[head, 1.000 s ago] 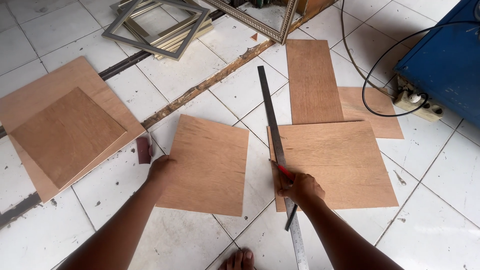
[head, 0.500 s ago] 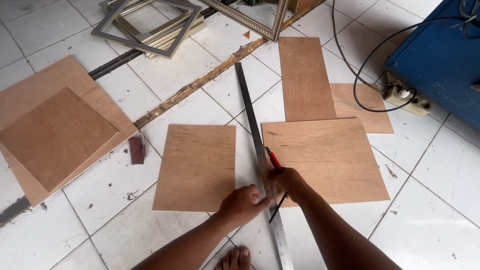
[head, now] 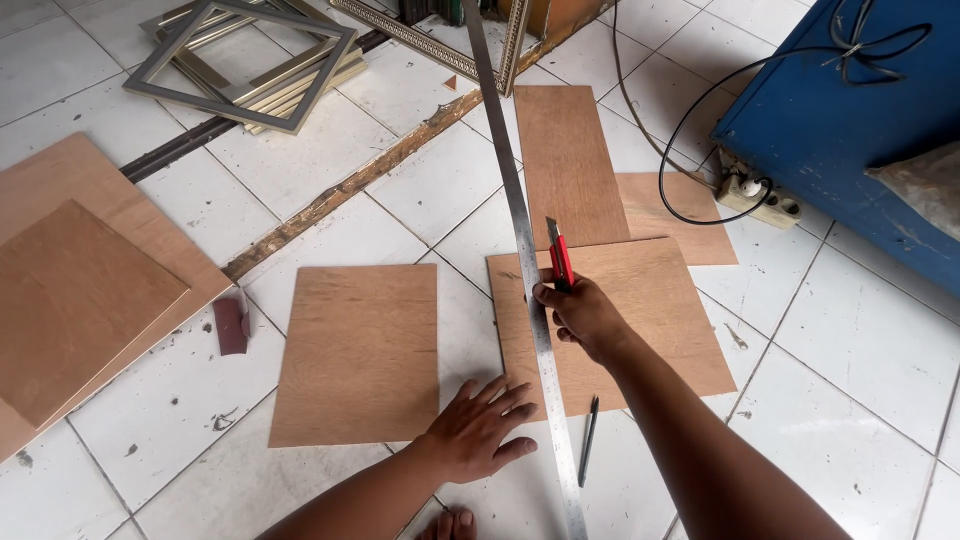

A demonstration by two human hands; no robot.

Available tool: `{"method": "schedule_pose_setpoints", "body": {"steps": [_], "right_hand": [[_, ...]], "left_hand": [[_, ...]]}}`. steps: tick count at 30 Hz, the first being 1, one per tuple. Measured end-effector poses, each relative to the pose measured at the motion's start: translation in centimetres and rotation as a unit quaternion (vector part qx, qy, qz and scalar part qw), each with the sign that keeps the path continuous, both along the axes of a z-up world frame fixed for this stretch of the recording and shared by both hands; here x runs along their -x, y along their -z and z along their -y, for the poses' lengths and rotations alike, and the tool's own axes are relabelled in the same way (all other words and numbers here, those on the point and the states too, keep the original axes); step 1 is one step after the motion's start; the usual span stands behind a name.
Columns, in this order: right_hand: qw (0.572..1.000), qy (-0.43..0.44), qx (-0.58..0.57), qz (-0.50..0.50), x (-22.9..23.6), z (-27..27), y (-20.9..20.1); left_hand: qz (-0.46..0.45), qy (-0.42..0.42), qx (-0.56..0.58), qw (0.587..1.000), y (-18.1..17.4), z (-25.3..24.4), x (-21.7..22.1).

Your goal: Measuring, marking, and cutting thin plywood boards using a metal ruler, pencil, and utility knife on a workshop floor.

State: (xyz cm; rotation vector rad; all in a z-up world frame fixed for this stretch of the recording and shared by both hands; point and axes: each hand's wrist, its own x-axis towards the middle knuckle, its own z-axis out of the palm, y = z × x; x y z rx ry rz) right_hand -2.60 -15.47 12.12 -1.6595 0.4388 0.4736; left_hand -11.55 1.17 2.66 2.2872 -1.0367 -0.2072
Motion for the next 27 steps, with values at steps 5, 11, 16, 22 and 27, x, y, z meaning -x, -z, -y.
{"method": "schedule_pose_setpoints", "body": {"steps": [5,11,16,22,27], "right_hand": [[0.987,-0.001,0.139,0.085,-2.4,2.3,-3.7],[0.886,-0.123,0.42,0.153,-4.6,3.7,-8.1],[0.89,-0.155,0.427,0.048,-3.5,7.2,-6.1],[0.878,-0.168,0.442,-0.075,1.2,15.2,3.2],[0.897,-0.109,0.424,-0.065,6.8,20.9,9.3]], "left_hand": [[-0.016,0.046,-0.283,0.958,1.3,-0.2,-1.1],[-0.013,-0.063,-0.335,0.94,1.5,-3.3,-2.3],[-0.052,-0.16,-0.384,0.908,1.3,-5.3,-3.6],[-0.044,-0.265,-0.285,0.92,2.3,-5.7,-4.1],[-0.09,-0.27,-0.327,0.901,0.4,-4.1,-4.0]]}}
